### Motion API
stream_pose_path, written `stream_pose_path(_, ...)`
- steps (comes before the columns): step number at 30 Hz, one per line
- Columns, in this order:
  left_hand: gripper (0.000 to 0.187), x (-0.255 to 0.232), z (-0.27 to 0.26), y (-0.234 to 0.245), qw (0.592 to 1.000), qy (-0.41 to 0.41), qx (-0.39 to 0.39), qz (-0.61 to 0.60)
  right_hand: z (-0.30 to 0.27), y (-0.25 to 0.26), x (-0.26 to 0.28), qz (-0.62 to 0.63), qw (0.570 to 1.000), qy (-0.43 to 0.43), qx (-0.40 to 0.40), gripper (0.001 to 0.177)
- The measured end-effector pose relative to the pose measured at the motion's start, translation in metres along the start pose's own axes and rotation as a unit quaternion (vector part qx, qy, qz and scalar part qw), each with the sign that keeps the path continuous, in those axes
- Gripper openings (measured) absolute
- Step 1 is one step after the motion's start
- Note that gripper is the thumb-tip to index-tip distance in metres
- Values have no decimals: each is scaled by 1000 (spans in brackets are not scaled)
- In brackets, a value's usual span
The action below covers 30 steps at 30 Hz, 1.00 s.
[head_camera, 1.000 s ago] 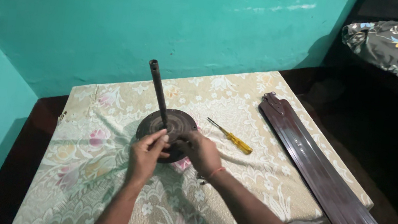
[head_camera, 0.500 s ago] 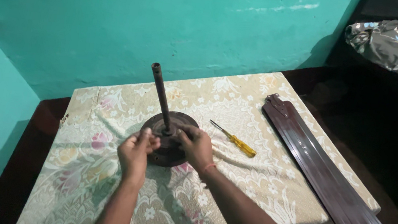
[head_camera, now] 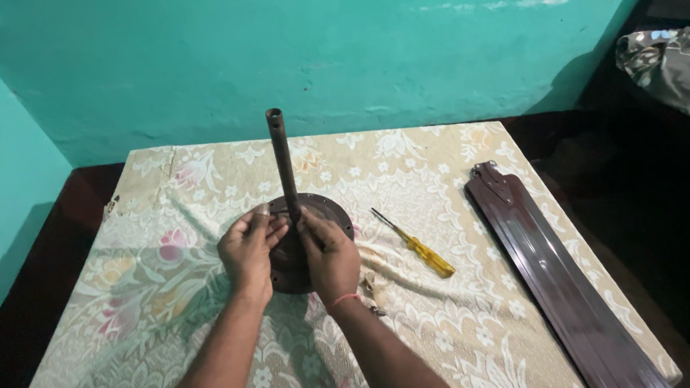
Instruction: The person uses a yellow-handled screwdriver to loosen and remove screws from the base of an electric fan motor housing. They separate the housing into two halves, set the screwdriver aside, and then reassemble the housing by aligning and pressing the halves together.
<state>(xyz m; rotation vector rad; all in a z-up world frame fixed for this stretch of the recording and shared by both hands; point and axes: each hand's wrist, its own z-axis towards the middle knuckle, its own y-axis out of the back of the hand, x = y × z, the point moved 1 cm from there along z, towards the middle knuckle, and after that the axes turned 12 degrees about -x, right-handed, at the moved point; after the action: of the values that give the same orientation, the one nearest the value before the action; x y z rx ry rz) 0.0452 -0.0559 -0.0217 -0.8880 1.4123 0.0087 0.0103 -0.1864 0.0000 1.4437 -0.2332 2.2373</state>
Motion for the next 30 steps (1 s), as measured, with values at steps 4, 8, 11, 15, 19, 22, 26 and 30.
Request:
stream_pose_path(4,22,-2,-2,2,999,-7,1,37,0,-3,4,-23,999,21,-11,28)
stream_pose_path(8,21,2,-4,5,1000,15,-1,-2,-5,-4,9,-85,996,-1,-21,29)
stream_pose_path(11,21,6,-3,6,1000,-6,2,-4,-6,-4,14,-129,991,-15,-14,31)
stream_pose_path(15,22,7,-1,8,1000,9,-2,19,2,-7,17,-97,995,-18,-13,33)
stream_pose_path(19,25,6,-3,9,1000,0,20,6,16,-4,13,-140,990,10,30,29)
stream_pose_path(22,27,4,-6,9,1000,-5,18,-5,22,-2,13,-141,989,18,50,30)
stream_pose_path(26,30,4,-7,8,1000,-9,17,4,31,0,8,-154,983,31,94,31)
stream_pose_path(30,29,6,-6,8,1000,-15,15,8,34,-1,0,-85,988,75,108,30)
